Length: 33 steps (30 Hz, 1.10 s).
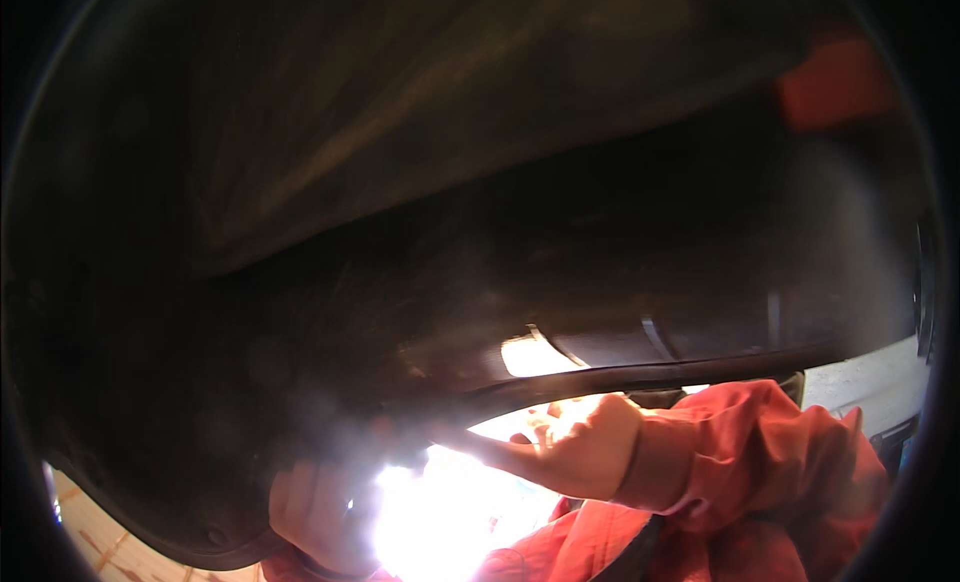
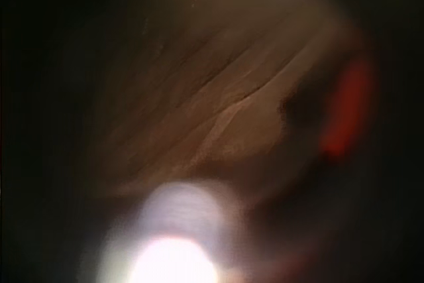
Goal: The person works under the open trunk of a black car, pressing and adjusting the rear bumper area. They walk to a workbench, select fasteners from a box, return to the trunk, and continue pressing the bumper. The person then walks to the front of the car and touches the hood.
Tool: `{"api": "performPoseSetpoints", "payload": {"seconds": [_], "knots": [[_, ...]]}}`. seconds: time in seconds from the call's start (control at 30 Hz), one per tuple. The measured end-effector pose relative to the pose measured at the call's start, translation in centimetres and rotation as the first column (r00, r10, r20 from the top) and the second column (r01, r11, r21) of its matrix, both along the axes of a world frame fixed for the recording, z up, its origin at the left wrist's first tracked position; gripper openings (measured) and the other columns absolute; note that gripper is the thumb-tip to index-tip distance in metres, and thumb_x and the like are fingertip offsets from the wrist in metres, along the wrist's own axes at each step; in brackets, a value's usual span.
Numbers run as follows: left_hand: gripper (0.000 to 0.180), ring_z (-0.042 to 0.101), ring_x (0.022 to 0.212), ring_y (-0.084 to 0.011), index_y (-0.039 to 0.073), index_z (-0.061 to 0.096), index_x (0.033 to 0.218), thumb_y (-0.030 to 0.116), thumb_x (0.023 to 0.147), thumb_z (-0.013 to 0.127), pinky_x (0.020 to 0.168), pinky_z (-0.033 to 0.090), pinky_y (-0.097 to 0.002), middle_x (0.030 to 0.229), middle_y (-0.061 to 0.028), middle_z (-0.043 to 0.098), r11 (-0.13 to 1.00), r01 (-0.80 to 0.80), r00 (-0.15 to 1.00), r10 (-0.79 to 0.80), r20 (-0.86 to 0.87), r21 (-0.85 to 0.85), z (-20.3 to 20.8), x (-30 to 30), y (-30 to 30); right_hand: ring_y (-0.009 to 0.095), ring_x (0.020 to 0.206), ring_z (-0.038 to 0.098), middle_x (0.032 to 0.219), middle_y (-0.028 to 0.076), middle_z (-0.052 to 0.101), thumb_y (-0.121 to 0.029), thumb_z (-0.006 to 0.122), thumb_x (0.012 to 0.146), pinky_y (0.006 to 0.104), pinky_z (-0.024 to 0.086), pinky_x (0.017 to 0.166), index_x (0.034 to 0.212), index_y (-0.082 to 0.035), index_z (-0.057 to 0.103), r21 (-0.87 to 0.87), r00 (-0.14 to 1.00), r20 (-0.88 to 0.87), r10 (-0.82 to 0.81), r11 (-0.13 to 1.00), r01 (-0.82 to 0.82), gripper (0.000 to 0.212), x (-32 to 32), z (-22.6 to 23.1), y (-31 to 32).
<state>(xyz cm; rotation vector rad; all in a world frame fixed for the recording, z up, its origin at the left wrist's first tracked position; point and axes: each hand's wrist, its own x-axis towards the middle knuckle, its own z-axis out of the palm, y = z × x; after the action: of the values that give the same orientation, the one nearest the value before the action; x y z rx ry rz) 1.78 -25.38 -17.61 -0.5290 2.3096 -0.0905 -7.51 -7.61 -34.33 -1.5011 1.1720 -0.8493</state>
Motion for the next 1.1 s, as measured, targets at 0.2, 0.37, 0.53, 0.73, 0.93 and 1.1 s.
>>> {"api": "performPoseSetpoints", "payload": {"seconds": [0.2, 0.37, 0.53, 0.73, 0.93, 1.1], "knots": [[0.020, 0.067, 0.087, -0.0265, 0.013, 0.071, 0.096, 0.027, 0.083, 0.073, 0.081, 0.052, -0.0428, 0.093, -0.0068, 0.067, 0.993, 0.042, 0.990, -0.056, -0.129, -0.108, -2.9, -0.2, 4.5, 0.008, 0.039, 0.032, 0.053, -0.005, 0.033, -0.011, 0.058, 0.091, 0.0248, 0.028, 0.034, 0.156, -0.029, 0.036, -0.098, 0.980, -0.130, -0.153, 0.985, 0.140, 0.071, 0.3, -0.3, 4.9], [0.015, 0.068, 0.084, -0.0253, 0.014, 0.071, 0.092, 0.025, 0.083, 0.071, 0.078, 0.053, -0.0416, 0.089, -0.0063, 0.068, 0.982, 0.015, 0.972, -0.058, -0.226, -0.189, -5.1, -0.9, 6.9, 0.014, 0.045, 0.043, 0.056, 0.000, 0.042, -0.011, 0.055, 0.092, 0.0302, 0.037, 0.050, 0.157, -0.030, 0.027, -0.026, 0.984, -0.165, -0.071, 0.997, 0.067, 0.073, 1.2, -2.8, 7.0], [0.011, 0.068, 0.080, -0.0242, 0.014, 0.072, 0.087, 0.024, 0.084, 0.069, 0.074, 0.053, -0.0404, 0.084, -0.0058, 0.069, 0.966, 0.061, 0.966, -0.120, -0.227, -0.251, -5.3, -1.9, 10.2, 0.020, 0.052, 0.054, 0.060, 0.004, 0.051, -0.010, 0.052, 0.093, 0.0356, 0.046, 0.065, 0.159, -0.031, 0.019, 0.081, 0.978, -0.204, 0.035, 0.997, -0.019, 0.076, -0.9, -1.7, 10.3], [0.011, 0.069, 0.076, -0.0228, 0.015, 0.072, 0.081, 0.023, 0.084, 0.066, 0.070, 0.054, -0.0389, 0.079, -0.0052, 0.070, 0.951, 0.187, 0.965, -0.225, -0.136, -0.247, -3.3, -4.3, 11.0, 0.029, 0.066, 0.065, 0.072, 0.012, 0.062, -0.013, 0.051, 0.095, 0.0422, 0.054, 0.082, 0.160, -0.030, 0.012, 0.560, 0.996, 0.025, 0.085, 0.824, -0.084, 0.078, -8.0, -0.3, 16.6], [0.015, 0.069, 0.072, -0.0214, 0.015, 0.073, 0.075, 0.021, 0.085, 0.063, 0.067, 0.054, -0.0374, 0.074, -0.0046, 0.071, 0.943, 0.276, 0.947, -0.300, -0.116, -0.185, -2.8, -8.4, 13.7, 0.035, 0.067, 0.065, 0.077, 0.017, 0.065, -0.025, 0.061, 0.095, 0.0482, 0.049, 0.061, 0.157, -0.025, 0.023, 0.497, 0.958, -0.266, -0.110, 0.835, 0.234, 0.074, -22.4, -1.4, 30.2], [0.045, 0.058, 0.116, -0.0432, 0.008, 0.066, 0.123, 0.027, 0.083, 0.077, 0.098, 0.049, -0.0517, 0.126, -0.0209, 0.061, 0.916, -0.367, 0.712, 0.389, -0.585, 0.163, -9.9, -19.1, 16.9, 0.031, 0.074, 0.068, 0.082, 0.015, 0.070, -0.023, 0.064, 0.094, 0.0413, 0.052, 0.068, 0.151, -0.013, 0.038, 0.592, 0.932, -0.321, -0.169, 0.732, 0.337, 0.063, -34.4, 1.6, 34.0]]}}
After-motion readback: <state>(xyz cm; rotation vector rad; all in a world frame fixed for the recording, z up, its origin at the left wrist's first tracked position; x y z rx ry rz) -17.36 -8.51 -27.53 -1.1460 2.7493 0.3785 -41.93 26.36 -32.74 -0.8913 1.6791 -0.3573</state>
